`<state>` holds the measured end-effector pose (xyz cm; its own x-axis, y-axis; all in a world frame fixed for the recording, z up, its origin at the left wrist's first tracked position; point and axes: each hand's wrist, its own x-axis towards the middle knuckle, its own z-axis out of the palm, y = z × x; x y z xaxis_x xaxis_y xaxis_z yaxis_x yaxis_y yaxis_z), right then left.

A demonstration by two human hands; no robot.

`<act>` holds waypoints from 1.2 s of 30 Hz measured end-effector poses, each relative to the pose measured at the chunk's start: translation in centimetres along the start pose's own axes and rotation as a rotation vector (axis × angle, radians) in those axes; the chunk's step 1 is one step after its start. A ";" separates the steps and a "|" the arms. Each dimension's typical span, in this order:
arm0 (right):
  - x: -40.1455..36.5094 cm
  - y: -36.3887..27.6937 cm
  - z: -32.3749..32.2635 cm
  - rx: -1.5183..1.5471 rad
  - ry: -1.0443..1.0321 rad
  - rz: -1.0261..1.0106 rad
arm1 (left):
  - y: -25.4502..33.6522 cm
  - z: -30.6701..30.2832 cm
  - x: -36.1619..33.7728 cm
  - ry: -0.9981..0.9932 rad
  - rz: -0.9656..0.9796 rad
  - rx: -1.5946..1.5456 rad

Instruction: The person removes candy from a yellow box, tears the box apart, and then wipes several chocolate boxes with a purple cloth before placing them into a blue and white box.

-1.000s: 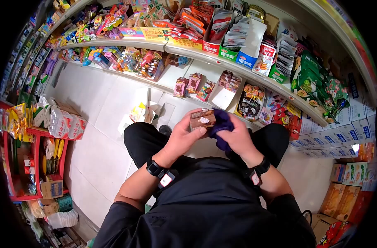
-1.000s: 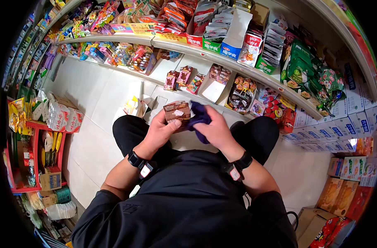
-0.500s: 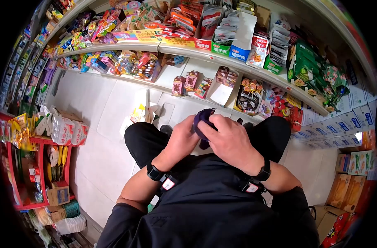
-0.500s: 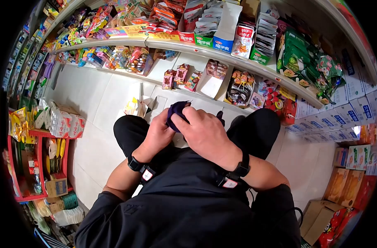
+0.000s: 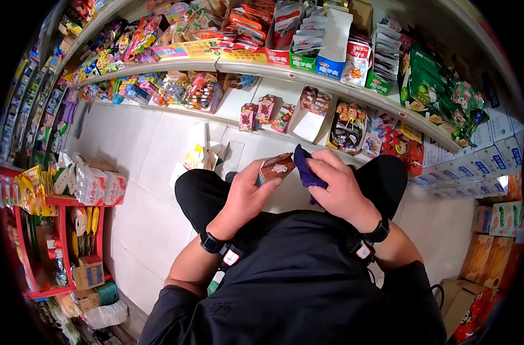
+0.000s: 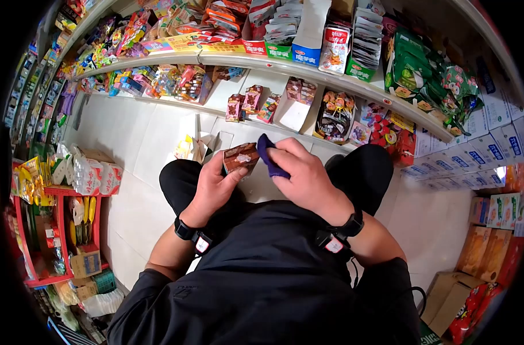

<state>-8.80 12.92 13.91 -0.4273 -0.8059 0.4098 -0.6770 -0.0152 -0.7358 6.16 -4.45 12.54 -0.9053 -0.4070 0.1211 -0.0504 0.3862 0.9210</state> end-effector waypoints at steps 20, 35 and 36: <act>2.2 -2.1 -1.3 0.146 0.099 -0.193 | 2.8 -0.7 1.8 0.216 0.357 0.115; 2.6 -3.8 1.1 -0.120 0.086 -0.165 | 2.5 -0.4 2.8 0.293 0.422 0.431; 2.6 -3.7 1.2 -0.103 0.070 -0.224 | 2.0 -0.5 2.9 0.265 0.439 0.424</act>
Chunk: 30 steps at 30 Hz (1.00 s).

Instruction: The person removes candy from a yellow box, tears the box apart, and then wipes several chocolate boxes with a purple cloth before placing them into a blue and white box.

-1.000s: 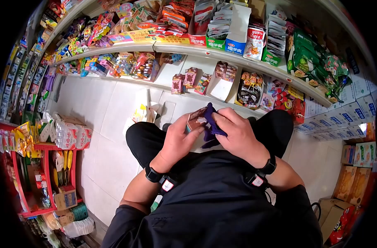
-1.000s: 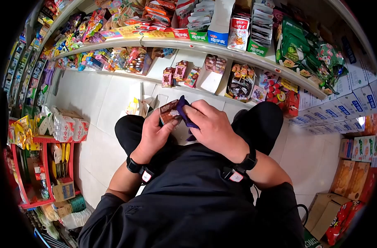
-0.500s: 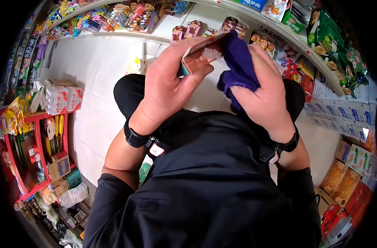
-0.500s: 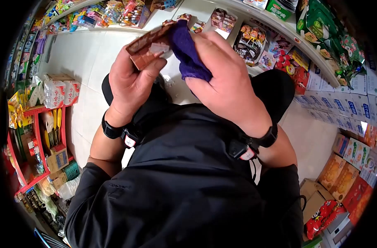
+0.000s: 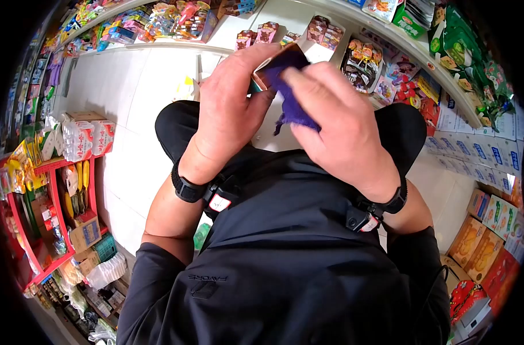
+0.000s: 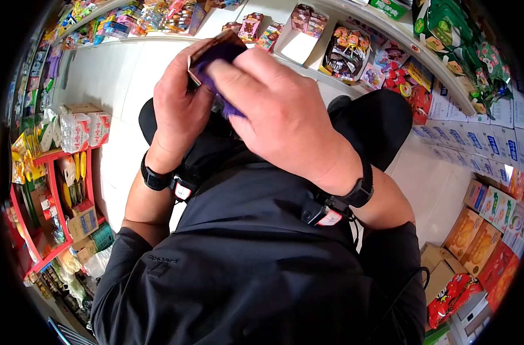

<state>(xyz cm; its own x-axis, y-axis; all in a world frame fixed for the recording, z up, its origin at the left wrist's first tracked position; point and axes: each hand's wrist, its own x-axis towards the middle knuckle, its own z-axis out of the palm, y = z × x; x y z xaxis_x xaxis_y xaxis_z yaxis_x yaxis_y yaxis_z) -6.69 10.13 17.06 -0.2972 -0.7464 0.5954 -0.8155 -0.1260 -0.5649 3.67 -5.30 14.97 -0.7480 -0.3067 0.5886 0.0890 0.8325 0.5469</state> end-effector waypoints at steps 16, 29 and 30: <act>-0.1 0.0 0.8 0.010 -0.107 -0.008 | -1.1 1.2 0.5 -0.119 -0.094 -0.127; -5.7 14.8 2.1 0.197 -0.416 0.478 | -18.5 8.6 -2.7 -0.556 -1.106 -0.507; -6.0 15.7 2.3 0.197 -0.417 0.477 | -20.2 10.0 -2.5 -0.509 -1.160 -0.556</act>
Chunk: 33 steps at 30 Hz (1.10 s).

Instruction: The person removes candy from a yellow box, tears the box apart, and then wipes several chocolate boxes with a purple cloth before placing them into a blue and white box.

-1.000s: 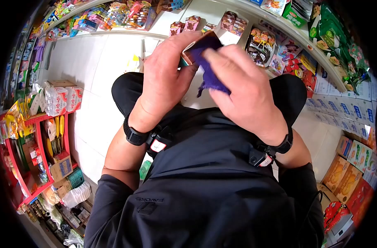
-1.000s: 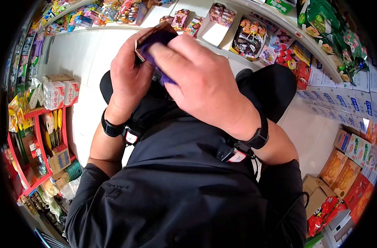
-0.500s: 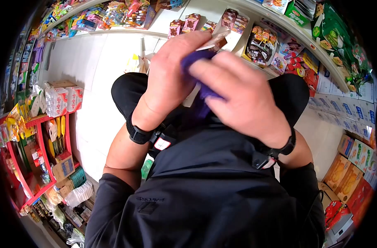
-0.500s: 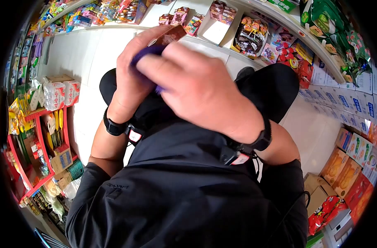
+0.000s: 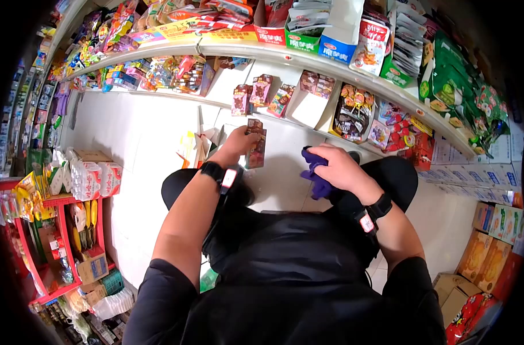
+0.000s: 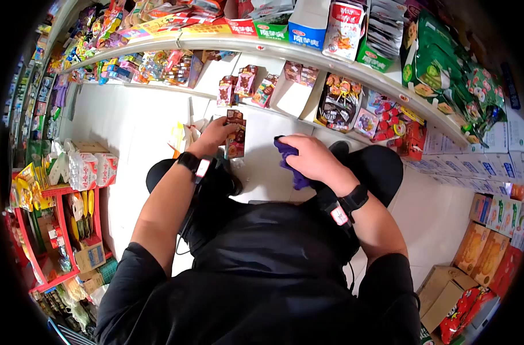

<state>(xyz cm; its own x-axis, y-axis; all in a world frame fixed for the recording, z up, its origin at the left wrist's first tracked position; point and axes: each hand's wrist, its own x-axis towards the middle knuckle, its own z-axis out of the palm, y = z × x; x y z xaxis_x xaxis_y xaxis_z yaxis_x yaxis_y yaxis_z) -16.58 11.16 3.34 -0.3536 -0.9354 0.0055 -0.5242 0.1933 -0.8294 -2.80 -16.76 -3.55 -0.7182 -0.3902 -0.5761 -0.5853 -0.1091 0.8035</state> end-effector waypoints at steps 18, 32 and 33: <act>1.1 6.2 -0.8 -0.051 -0.245 0.297 | 6.4 4.8 23.4 0.173 0.441 1.064; 1.2 6.1 -1.4 0.008 -0.101 0.265 | 8.2 5.6 17.9 0.134 0.739 0.757; 1.5 5.9 -1.5 0.057 -0.025 0.253 | 10.0 5.1 14.5 0.059 0.584 0.712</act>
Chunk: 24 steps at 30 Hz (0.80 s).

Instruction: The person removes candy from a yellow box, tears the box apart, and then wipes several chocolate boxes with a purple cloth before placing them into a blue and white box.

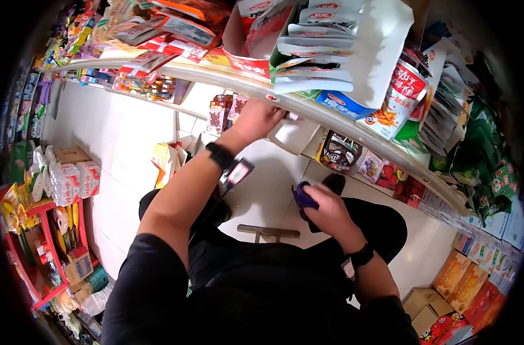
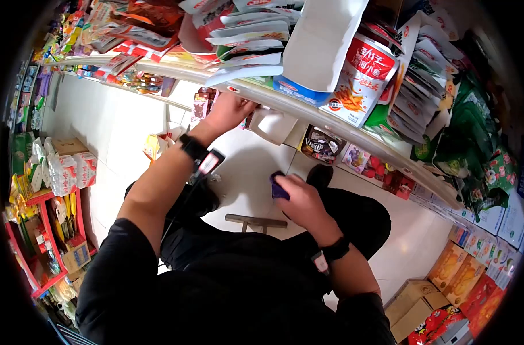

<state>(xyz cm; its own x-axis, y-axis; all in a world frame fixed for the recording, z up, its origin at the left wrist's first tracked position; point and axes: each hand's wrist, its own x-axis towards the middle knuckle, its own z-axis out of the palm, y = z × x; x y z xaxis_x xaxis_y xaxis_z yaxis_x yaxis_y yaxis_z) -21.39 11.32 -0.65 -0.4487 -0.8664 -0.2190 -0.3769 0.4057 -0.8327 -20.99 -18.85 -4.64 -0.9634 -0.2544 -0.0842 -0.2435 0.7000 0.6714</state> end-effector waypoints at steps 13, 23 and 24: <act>-1.2 -6.7 4.8 0.552 -0.189 -0.046 | 7.8 -3.5 -21.3 -0.039 -0.151 -1.292; -6.1 -13.5 6.6 0.501 0.153 -0.255 | 10.6 -5.7 -31.1 0.088 0.038 -0.984; -7.1 -14.6 6.3 0.463 0.213 -0.294 | 11.0 -6.3 -32.0 0.094 0.045 -0.982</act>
<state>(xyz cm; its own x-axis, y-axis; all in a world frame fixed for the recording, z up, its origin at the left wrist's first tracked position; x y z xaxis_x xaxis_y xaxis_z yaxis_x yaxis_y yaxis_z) -7.65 9.71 9.85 -0.5497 -0.8265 0.1213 -0.1382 -0.0533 -0.9890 7.83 -7.26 10.05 -0.9464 -0.3229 -0.0131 0.0353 -0.1436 0.9890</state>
